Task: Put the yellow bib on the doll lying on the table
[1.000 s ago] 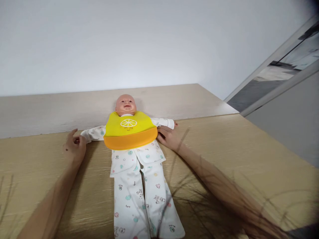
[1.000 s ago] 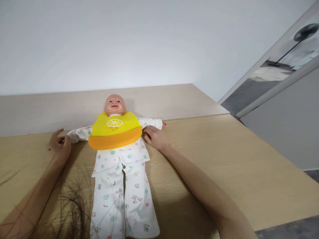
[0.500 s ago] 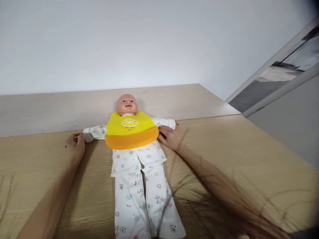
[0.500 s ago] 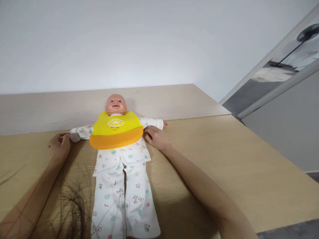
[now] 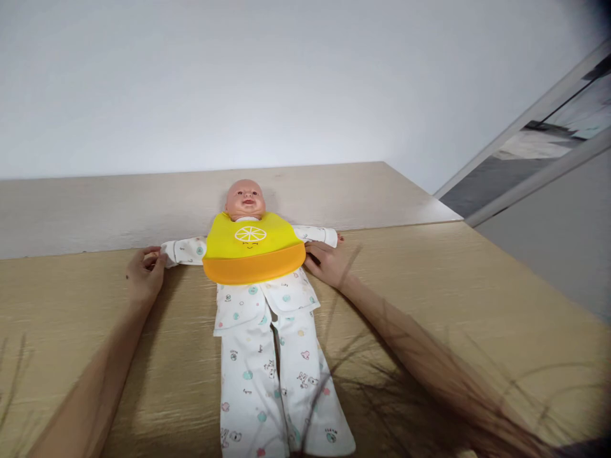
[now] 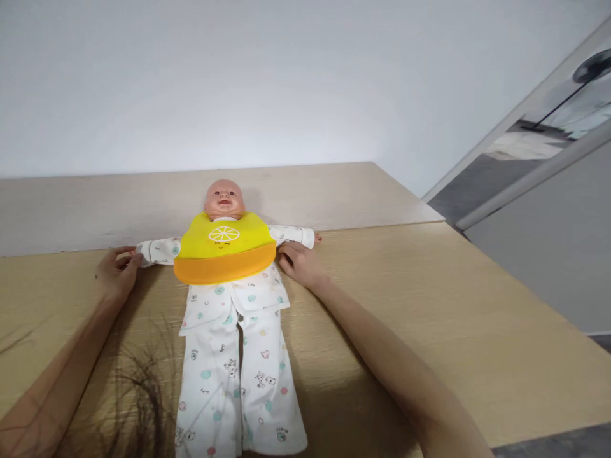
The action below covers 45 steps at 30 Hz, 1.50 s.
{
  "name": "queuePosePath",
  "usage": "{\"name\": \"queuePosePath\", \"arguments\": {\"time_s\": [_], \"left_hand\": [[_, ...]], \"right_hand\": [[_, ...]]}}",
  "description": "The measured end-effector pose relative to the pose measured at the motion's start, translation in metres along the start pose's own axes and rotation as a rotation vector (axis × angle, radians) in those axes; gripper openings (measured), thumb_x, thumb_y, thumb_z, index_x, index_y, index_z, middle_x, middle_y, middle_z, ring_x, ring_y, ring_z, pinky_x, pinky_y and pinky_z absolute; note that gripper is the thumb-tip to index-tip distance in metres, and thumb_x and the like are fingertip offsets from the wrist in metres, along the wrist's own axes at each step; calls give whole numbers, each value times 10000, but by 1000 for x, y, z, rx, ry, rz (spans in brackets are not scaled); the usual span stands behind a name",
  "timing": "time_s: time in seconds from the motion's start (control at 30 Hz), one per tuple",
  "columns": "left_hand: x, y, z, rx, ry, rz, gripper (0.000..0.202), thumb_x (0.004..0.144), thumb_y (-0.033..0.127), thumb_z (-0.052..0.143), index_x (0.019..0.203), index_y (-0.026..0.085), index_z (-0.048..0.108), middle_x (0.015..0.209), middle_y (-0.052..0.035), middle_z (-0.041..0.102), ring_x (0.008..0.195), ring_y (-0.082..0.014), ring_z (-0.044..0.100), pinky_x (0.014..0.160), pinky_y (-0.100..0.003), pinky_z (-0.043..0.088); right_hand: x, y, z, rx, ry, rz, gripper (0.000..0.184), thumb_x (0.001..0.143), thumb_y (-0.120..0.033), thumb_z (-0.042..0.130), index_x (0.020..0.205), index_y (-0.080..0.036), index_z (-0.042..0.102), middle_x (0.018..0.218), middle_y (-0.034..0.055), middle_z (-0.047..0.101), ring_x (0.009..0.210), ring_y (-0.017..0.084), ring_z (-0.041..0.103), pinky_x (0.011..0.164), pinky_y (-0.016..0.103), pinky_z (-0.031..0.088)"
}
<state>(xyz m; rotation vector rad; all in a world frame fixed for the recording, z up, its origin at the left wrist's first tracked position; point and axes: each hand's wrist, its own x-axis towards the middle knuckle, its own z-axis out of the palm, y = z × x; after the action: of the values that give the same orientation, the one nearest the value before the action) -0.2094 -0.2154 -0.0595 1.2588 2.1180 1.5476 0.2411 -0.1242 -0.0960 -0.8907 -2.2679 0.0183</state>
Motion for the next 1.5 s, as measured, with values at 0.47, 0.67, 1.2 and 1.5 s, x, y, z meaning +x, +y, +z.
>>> {"name": "queuePosePath", "arguments": {"time_s": [0.47, 0.67, 1.2, 1.5], "left_hand": [[-7, 15, -2, 143, 95, -85, 327, 811, 326, 605, 1090, 169, 670, 630, -19, 638, 564, -180, 587, 498, -249, 398], [-4, 11, -2, 115, 74, -97, 271, 825, 339, 564, 1011, 179, 678, 707, -26, 659, 567, -150, 563, 530, -248, 427], [-6, 10, 1, 89, 69, -81, 280, 719, 263, 524, 933, 174, 682, 677, -15, 638, 508, -150, 541, 474, -262, 401], [-11, 21, 0, 74, 82, -69, 291, 695, 290, 524, 920, 170, 663, 595, 24, 582, 479, -135, 531, 450, -226, 373]], "right_hand": [[2, -1, -2, -21, -15, 13, 179, 955, -222, 490, 951, -197, 668, 1008, 103, 740, 976, 234, 702, 871, 377, 583], [3, -3, -4, -40, -16, 17, 167, 945, -196, 499, 949, -187, 666, 1039, 108, 743, 976, 239, 705, 865, 376, 578], [2, -8, -6, -27, 66, 47, 201, 953, -209, 475, 983, -205, 674, 1009, 83, 751, 947, 224, 712, 866, 367, 570], [-8, 43, -25, -81, 340, 483, 256, 892, -329, 486, 941, -169, 680, 768, 72, 704, 658, 193, 620, 668, 314, 508]]}}
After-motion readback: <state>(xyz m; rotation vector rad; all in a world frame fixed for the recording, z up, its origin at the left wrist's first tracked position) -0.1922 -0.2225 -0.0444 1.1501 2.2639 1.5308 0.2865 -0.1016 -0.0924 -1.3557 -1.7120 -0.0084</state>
